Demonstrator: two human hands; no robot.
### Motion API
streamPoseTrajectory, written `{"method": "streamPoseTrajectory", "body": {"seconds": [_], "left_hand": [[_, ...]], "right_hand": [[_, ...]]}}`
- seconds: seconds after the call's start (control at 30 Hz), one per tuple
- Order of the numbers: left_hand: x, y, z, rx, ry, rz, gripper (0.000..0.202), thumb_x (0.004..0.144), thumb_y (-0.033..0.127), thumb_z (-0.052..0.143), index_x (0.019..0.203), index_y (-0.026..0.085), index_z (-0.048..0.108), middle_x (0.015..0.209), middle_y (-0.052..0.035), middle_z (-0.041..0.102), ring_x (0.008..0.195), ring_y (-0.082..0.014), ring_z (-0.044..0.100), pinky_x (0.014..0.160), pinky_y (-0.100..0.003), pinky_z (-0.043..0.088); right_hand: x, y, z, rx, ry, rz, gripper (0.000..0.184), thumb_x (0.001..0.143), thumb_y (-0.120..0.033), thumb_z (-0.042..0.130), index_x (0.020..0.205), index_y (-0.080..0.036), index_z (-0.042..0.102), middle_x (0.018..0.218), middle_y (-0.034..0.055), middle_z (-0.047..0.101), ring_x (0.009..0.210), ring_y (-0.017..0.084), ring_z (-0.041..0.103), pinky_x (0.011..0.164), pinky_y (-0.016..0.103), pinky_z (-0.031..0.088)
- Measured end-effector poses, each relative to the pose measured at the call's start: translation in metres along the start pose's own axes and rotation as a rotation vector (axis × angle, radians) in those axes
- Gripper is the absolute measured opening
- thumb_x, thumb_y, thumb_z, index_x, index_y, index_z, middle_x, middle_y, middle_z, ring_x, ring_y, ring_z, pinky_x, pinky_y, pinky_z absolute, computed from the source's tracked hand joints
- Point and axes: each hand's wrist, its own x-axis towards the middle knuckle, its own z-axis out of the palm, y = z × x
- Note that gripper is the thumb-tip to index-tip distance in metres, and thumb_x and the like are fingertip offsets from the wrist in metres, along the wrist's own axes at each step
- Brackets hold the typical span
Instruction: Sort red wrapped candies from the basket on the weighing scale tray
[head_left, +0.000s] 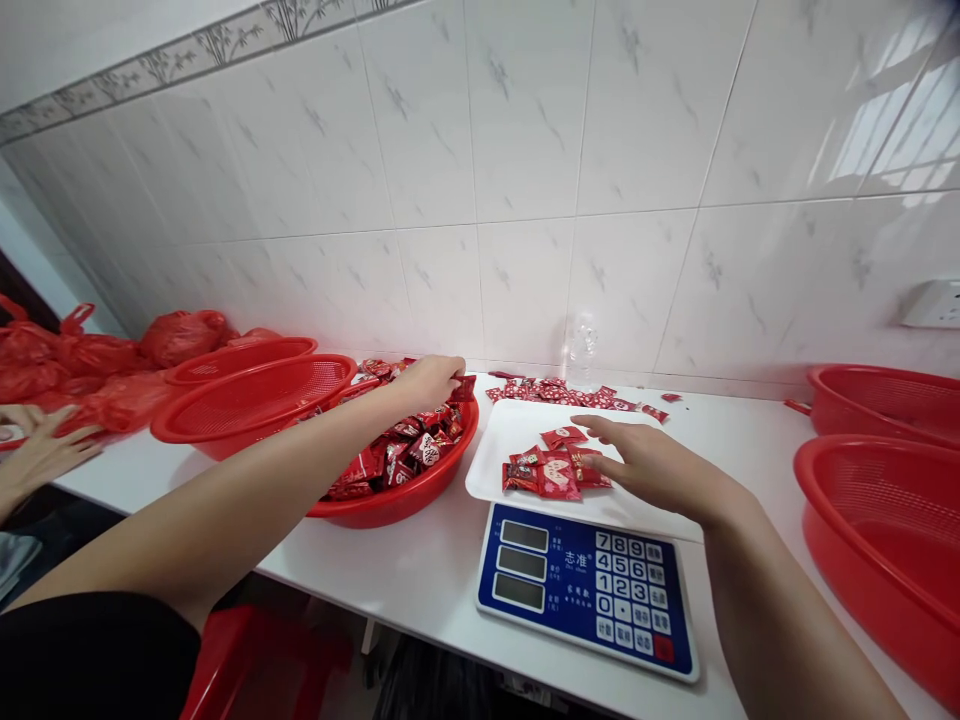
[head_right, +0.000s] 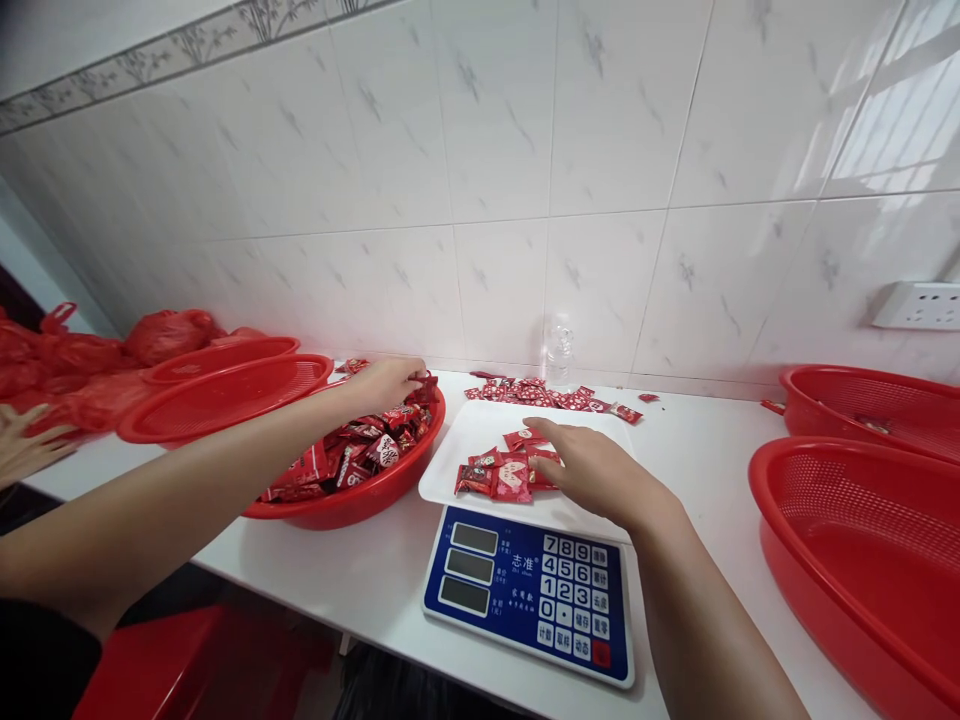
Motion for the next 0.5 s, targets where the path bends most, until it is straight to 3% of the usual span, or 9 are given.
{"method": "streamPoseTrajectory", "body": {"seconds": [0.13, 0.23, 0.37, 0.5], "left_hand": [[-0.006, 0.028, -0.012, -0.098, 0.106, 0.04, 0.017, 0.084, 0.022, 0.044, 0.09, 0.022, 0.061, 0.087, -0.0025, 0.067, 0.078, -0.0191, 0.059, 0.063, -0.026, 0.038], [-0.015, 0.056, -0.008, -0.165, 0.109, 0.102, 0.016, 0.084, 0.022, 0.045, 0.089, 0.021, 0.061, 0.089, -0.0027, 0.067, 0.08, -0.0195, 0.059, 0.066, -0.027, 0.039], [-0.03, 0.089, 0.02, -0.293, -0.011, 0.2, 0.017, 0.087, 0.03, 0.049, 0.091, 0.02, 0.062, 0.095, -0.0045, 0.066, 0.087, -0.0206, 0.059, 0.073, -0.03, 0.043], [-0.041, 0.108, 0.051, -0.551, -0.161, 0.289, 0.034, 0.084, 0.048, 0.056, 0.104, 0.021, 0.062, 0.106, -0.0066, 0.062, 0.09, -0.0206, 0.06, 0.079, -0.033, 0.048]], "right_hand": [[0.0, 0.0, -0.001, 0.002, -0.001, 0.006, 0.05, 0.09, -0.043, 0.044, 0.139, -0.031, 0.042, 0.13, 0.0046, 0.058, 0.116, 0.026, 0.055, 0.093, 0.042, 0.046], [0.0, -0.001, -0.001, 0.008, 0.0, -0.004, 0.05, 0.09, -0.043, 0.045, 0.138, -0.031, 0.043, 0.132, 0.0045, 0.058, 0.116, 0.026, 0.055, 0.093, 0.042, 0.045], [-0.001, -0.001, -0.002, 0.009, 0.011, -0.014, 0.05, 0.091, -0.04, 0.044, 0.139, -0.03, 0.042, 0.133, 0.0044, 0.057, 0.117, 0.026, 0.055, 0.095, 0.042, 0.045], [-0.002, -0.002, -0.003, 0.012, 0.022, -0.016, 0.051, 0.09, -0.039, 0.044, 0.14, -0.028, 0.041, 0.133, 0.0054, 0.056, 0.118, 0.026, 0.054, 0.095, 0.042, 0.044]]}}
